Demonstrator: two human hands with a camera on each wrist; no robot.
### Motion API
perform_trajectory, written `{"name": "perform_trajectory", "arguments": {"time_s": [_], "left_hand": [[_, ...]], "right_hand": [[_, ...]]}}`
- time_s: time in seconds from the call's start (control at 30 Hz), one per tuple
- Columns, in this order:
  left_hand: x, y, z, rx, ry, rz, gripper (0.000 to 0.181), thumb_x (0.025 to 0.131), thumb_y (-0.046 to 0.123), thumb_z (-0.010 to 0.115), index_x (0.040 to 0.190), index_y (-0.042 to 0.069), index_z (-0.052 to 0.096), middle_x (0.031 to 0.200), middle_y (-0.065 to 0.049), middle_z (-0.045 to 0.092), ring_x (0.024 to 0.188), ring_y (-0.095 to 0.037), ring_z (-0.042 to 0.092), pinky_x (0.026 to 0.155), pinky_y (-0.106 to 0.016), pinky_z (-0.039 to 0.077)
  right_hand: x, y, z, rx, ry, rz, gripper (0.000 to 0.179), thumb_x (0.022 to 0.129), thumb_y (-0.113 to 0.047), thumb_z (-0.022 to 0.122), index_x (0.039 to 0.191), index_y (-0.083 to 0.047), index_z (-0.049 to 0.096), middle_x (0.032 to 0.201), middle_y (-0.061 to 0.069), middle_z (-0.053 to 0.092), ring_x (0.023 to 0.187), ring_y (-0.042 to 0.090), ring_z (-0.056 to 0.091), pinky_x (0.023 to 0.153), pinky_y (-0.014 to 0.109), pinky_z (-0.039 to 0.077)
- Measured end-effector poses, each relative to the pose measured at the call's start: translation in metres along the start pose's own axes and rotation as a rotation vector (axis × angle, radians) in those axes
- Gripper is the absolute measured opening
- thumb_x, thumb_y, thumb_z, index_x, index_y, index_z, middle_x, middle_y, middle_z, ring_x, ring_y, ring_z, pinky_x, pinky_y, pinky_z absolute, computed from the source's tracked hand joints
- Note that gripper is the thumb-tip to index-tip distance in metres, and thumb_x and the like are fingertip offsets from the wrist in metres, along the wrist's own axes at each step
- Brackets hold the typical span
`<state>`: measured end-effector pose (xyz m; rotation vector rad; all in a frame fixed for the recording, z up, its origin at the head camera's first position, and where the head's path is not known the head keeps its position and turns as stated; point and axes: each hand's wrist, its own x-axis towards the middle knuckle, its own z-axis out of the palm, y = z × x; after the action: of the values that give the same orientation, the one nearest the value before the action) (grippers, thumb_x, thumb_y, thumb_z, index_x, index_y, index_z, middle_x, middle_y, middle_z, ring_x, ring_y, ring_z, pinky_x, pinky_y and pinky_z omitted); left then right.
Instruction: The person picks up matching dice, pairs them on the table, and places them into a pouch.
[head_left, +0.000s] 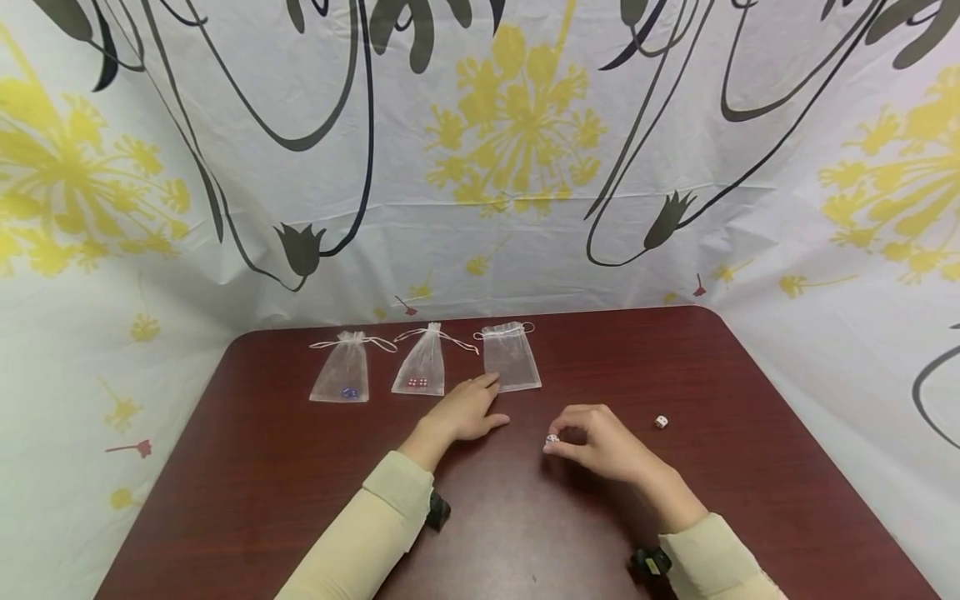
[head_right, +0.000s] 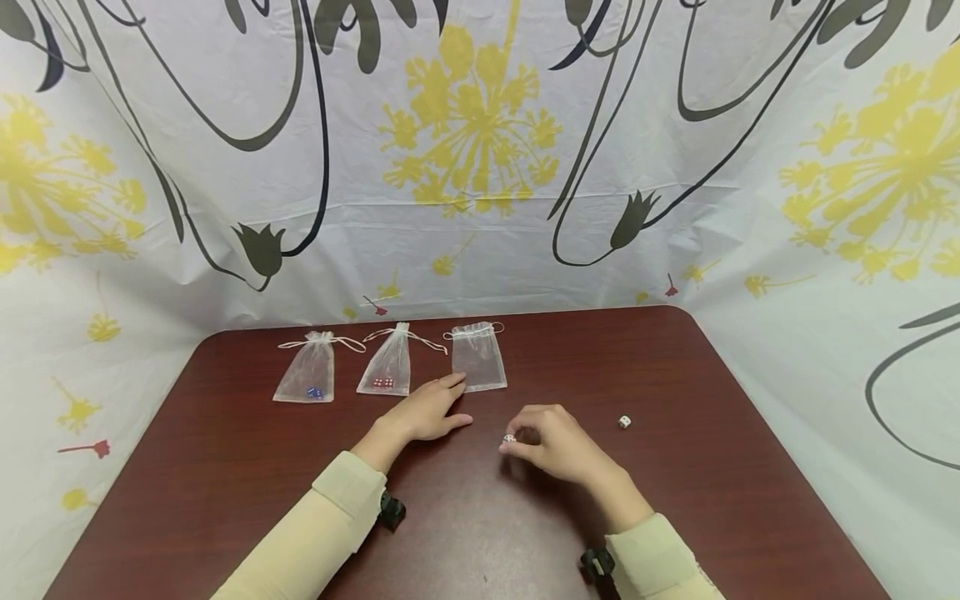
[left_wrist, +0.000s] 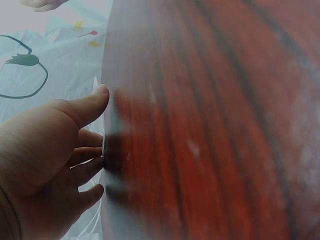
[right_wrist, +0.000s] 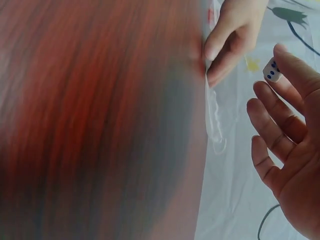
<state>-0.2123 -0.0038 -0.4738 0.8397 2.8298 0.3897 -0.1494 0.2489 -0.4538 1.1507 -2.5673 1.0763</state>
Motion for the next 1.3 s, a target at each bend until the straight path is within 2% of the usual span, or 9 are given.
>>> {"name": "perform_trajectory", "arguments": {"time_s": [0.33,0.53,0.8,1.03,1.3], "left_hand": [[0.001,-0.001,0.001,0.002,0.007,0.009,0.062,0.102,0.041,0.059,0.147,0.0,0.049,0.16,-0.014,0.036,0.149,-0.027,0.032,0.121,-0.043,0.027],[0.002,-0.002,0.002,0.022,0.013,0.02,0.06,0.103,0.039,0.058,0.147,-0.001,0.049,0.16,-0.014,0.037,0.148,-0.028,0.034,0.12,-0.043,0.027],[0.002,-0.003,0.003,0.028,0.013,0.031,0.06,0.103,0.038,0.058,0.148,-0.001,0.048,0.16,-0.014,0.037,0.148,-0.028,0.034,0.121,-0.042,0.027],[0.001,-0.003,0.001,0.018,0.013,0.048,0.06,0.103,0.037,0.059,0.147,-0.002,0.049,0.159,-0.016,0.037,0.147,-0.03,0.034,0.12,-0.043,0.027],[0.0,-0.005,0.002,0.007,0.011,0.047,0.06,0.103,0.037,0.058,0.148,-0.002,0.048,0.16,-0.016,0.036,0.148,-0.03,0.033,0.121,-0.043,0.026]], "right_hand": [[0.015,-0.015,0.023,-0.009,-0.079,-0.056,0.016,0.084,-0.015,0.084,0.084,-0.022,0.069,0.08,-0.016,0.061,0.068,0.01,0.06,0.062,0.027,0.051],[0.024,-0.027,0.038,-0.029,-0.144,-0.069,0.014,0.085,-0.021,0.084,0.084,-0.021,0.07,0.08,-0.016,0.061,0.07,0.006,0.058,0.066,0.02,0.048],[0.032,-0.04,0.059,-0.112,-0.241,-0.093,0.017,0.085,-0.03,0.083,0.08,-0.022,0.068,0.075,-0.012,0.058,0.066,0.004,0.053,0.063,0.016,0.04],[0.035,-0.046,0.07,-0.193,-0.272,-0.17,0.019,0.083,-0.033,0.084,0.079,-0.023,0.069,0.077,-0.012,0.062,0.067,0.0,0.055,0.065,0.017,0.043],[0.039,-0.049,0.074,-0.247,-0.332,-0.169,0.019,0.082,-0.036,0.084,0.082,-0.021,0.073,0.081,-0.014,0.064,0.072,-0.005,0.056,0.068,0.019,0.048]]}}
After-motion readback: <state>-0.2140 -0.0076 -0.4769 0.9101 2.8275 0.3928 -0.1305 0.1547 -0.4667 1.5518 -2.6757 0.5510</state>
